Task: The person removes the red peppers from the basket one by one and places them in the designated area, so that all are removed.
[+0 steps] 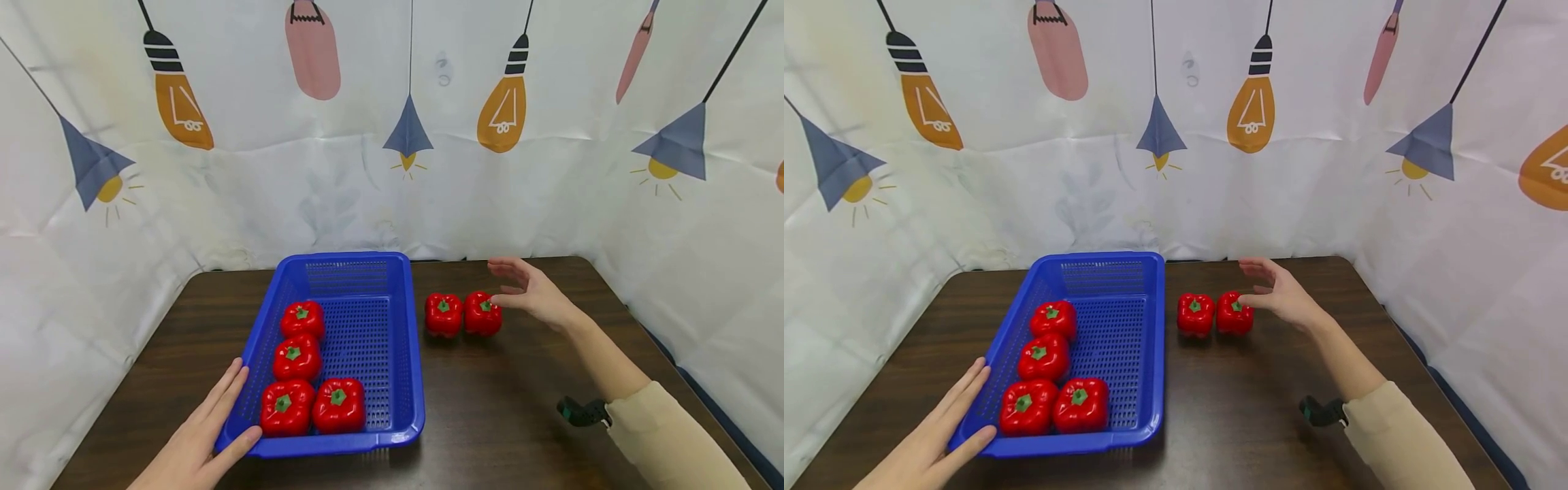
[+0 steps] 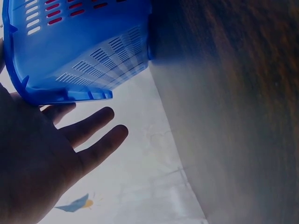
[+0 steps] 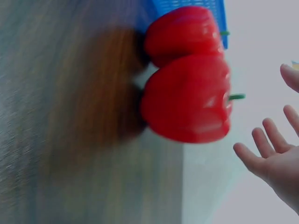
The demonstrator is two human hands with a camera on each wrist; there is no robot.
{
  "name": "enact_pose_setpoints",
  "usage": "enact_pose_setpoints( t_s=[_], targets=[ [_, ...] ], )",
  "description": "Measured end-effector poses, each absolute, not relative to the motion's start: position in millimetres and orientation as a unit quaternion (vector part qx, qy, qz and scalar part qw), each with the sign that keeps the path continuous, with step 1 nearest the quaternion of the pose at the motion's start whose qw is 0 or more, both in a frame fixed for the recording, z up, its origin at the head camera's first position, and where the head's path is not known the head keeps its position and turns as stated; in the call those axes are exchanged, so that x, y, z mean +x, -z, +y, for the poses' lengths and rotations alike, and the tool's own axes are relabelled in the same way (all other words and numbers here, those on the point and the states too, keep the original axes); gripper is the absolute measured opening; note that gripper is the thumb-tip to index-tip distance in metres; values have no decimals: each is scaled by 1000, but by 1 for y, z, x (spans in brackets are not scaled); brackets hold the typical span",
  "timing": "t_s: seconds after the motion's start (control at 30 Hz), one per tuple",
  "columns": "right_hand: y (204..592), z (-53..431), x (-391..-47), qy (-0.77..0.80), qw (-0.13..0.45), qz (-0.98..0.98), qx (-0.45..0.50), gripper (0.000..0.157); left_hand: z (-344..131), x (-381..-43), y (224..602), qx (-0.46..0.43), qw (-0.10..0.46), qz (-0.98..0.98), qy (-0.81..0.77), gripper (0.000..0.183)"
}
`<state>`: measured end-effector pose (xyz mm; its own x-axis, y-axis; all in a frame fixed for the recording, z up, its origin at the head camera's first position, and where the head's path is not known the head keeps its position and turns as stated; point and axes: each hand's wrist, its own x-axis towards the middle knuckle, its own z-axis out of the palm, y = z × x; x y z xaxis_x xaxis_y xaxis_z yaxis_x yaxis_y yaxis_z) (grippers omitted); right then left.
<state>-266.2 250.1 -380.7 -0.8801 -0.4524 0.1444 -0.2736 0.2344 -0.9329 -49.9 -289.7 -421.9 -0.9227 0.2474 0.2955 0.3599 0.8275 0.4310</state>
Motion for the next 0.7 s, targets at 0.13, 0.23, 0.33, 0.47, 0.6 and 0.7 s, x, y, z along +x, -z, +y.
enact_pose_setpoints(
  t_s=[0.13, 0.23, 0.33, 0.47, 0.6, 0.7],
  targets=[
    [369, 239, -266, 568, 77, 780, -249, 68, -290, -50, 423, -159, 113, -948, 250, 88],
    [363, 228, -266, 569, 81, 775, -262, 66, -289, -50, 423, -164, 118, -946, 253, 89],
    [360, 215, -265, 569, 90, 771, -271, 63, -289, -50, 422, -169, 120, -945, 254, 88],
    [356, 197, -263, 570, 106, 764, -284, 61, -288, -50, 422, -166, 116, -946, 255, 88],
    [352, 182, -258, 563, 116, 759, -305, 61, -288, -49, 421, -165, 118, -946, 254, 88],
    [350, 173, -256, 552, 121, 759, -323, 60, -288, -49, 421, -166, 120, -946, 252, 88]
  ],
)
